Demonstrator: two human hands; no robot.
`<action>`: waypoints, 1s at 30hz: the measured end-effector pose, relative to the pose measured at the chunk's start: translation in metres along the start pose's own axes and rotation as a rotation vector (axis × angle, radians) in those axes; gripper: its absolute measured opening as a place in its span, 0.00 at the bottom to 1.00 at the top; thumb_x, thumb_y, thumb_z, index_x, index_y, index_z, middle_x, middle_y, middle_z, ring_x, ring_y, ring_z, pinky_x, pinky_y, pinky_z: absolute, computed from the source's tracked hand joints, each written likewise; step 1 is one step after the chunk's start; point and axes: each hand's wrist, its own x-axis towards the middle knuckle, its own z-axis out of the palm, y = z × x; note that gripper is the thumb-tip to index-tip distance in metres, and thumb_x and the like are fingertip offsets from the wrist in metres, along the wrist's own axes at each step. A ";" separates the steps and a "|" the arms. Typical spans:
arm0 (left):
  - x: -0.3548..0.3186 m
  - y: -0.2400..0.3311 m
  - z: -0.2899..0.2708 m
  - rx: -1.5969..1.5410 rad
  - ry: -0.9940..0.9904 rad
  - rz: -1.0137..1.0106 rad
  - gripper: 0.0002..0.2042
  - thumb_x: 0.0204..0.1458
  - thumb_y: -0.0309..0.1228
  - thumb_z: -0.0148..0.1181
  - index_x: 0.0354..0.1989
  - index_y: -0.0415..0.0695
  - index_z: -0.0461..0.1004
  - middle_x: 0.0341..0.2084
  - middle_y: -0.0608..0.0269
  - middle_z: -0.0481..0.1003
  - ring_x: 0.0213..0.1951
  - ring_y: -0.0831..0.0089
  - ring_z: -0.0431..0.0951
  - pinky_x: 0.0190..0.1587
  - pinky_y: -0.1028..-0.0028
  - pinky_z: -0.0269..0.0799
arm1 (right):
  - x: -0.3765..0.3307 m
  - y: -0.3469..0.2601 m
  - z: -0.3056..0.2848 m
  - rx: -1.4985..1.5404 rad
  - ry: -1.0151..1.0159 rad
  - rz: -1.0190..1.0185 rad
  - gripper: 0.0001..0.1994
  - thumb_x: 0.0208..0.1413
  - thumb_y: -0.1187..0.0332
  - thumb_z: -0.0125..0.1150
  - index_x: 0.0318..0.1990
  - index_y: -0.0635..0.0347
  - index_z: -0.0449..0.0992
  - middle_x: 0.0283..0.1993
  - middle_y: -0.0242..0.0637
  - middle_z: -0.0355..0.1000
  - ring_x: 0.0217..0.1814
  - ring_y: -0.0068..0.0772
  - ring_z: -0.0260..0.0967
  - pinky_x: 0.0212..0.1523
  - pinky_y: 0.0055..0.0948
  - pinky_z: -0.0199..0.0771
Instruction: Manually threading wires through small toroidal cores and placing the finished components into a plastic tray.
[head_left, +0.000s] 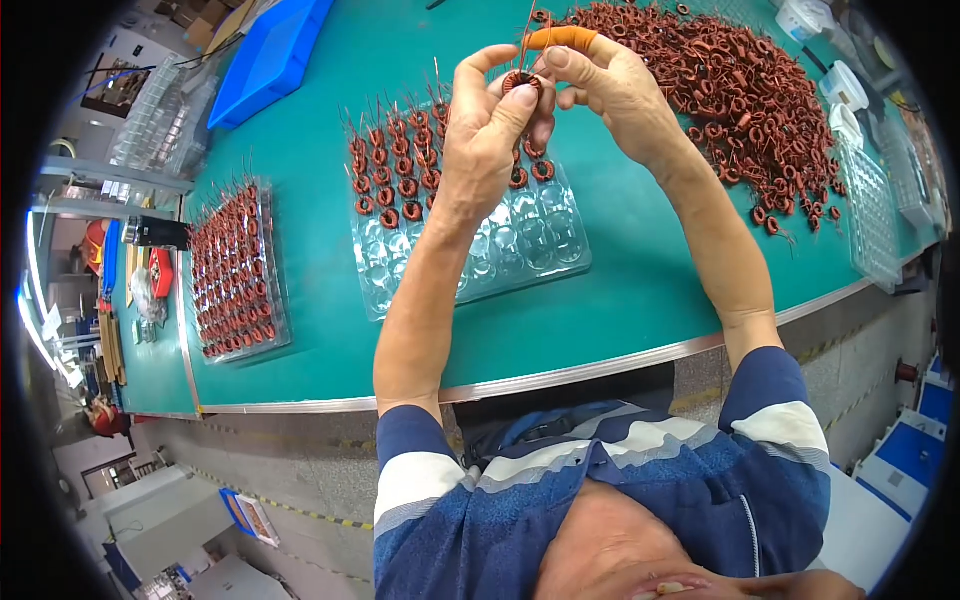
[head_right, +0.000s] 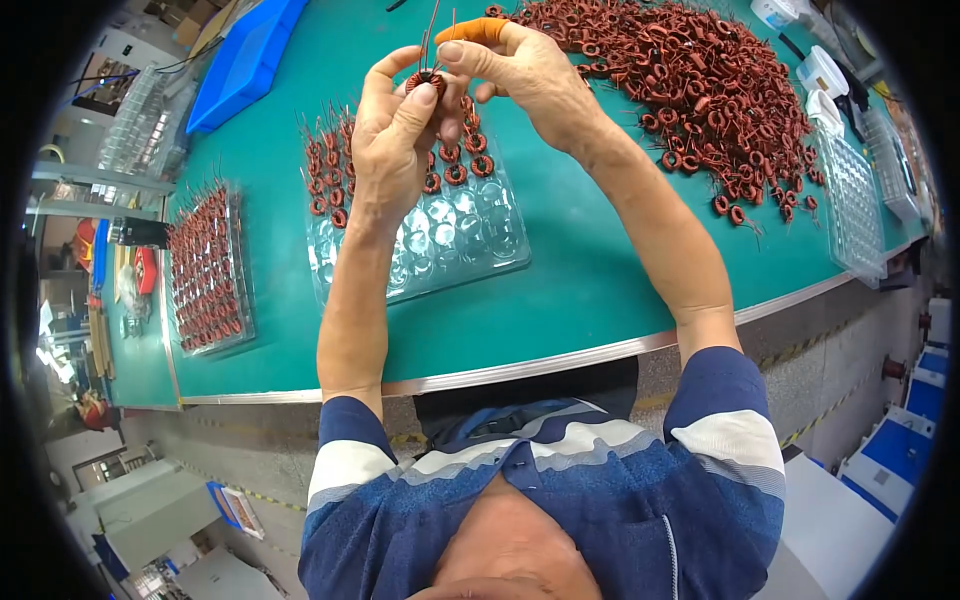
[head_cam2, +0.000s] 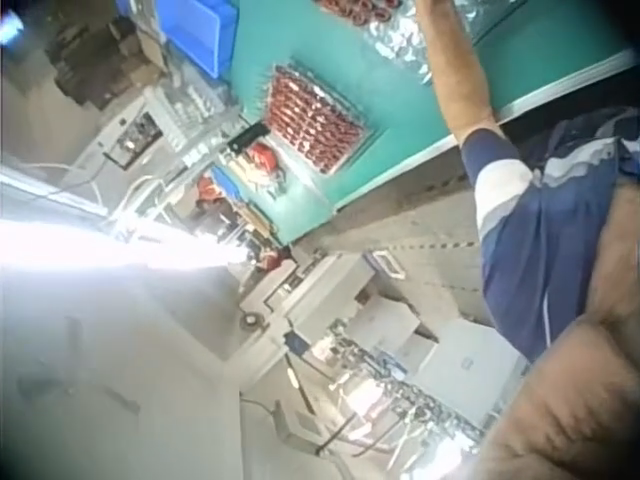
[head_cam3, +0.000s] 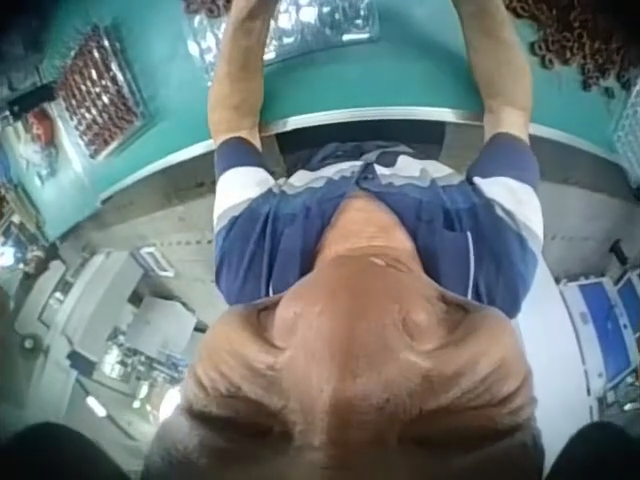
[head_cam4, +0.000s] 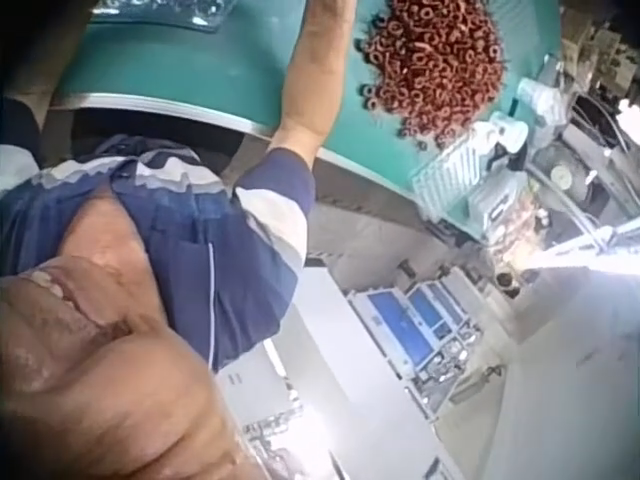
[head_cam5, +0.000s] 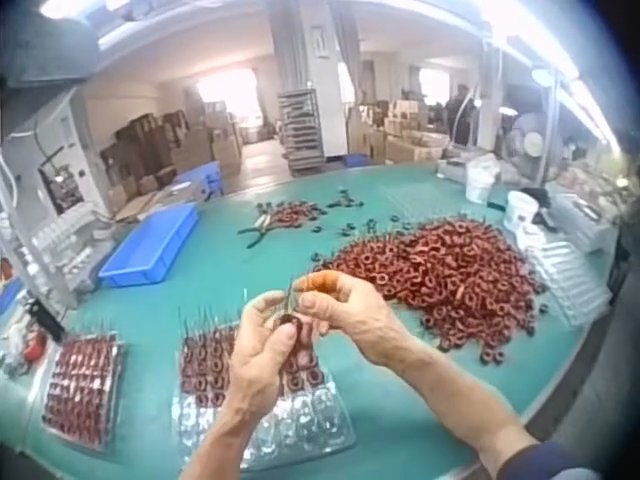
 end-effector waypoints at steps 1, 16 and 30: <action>-0.001 0.001 -0.001 0.025 -0.003 0.003 0.18 0.62 0.29 0.48 0.56 0.36 0.53 0.30 0.60 0.71 0.28 0.78 0.69 0.30 0.80 0.66 | 0.001 0.004 0.001 0.038 0.013 -0.055 0.26 0.51 0.51 0.67 0.47 0.64 0.75 0.37 0.32 0.73 0.36 0.16 0.67 0.36 0.17 0.68; 0.006 -0.014 -0.013 0.205 0.017 0.111 0.15 0.61 0.26 0.50 0.54 0.38 0.57 0.27 0.64 0.69 0.27 0.81 0.68 0.27 0.81 0.66 | -0.003 0.002 0.008 -0.137 0.135 -0.032 0.15 0.55 0.58 0.64 0.38 0.62 0.78 0.26 0.27 0.71 0.22 0.12 0.63 0.21 0.13 0.58; -0.001 -0.016 -0.002 0.471 0.168 0.231 0.12 0.61 0.29 0.51 0.49 0.37 0.64 0.26 0.66 0.70 0.25 0.81 0.67 0.26 0.82 0.64 | -0.009 -0.019 0.020 -0.155 0.205 -0.058 0.13 0.58 0.63 0.62 0.29 0.66 0.76 0.20 0.28 0.69 0.18 0.14 0.63 0.17 0.16 0.61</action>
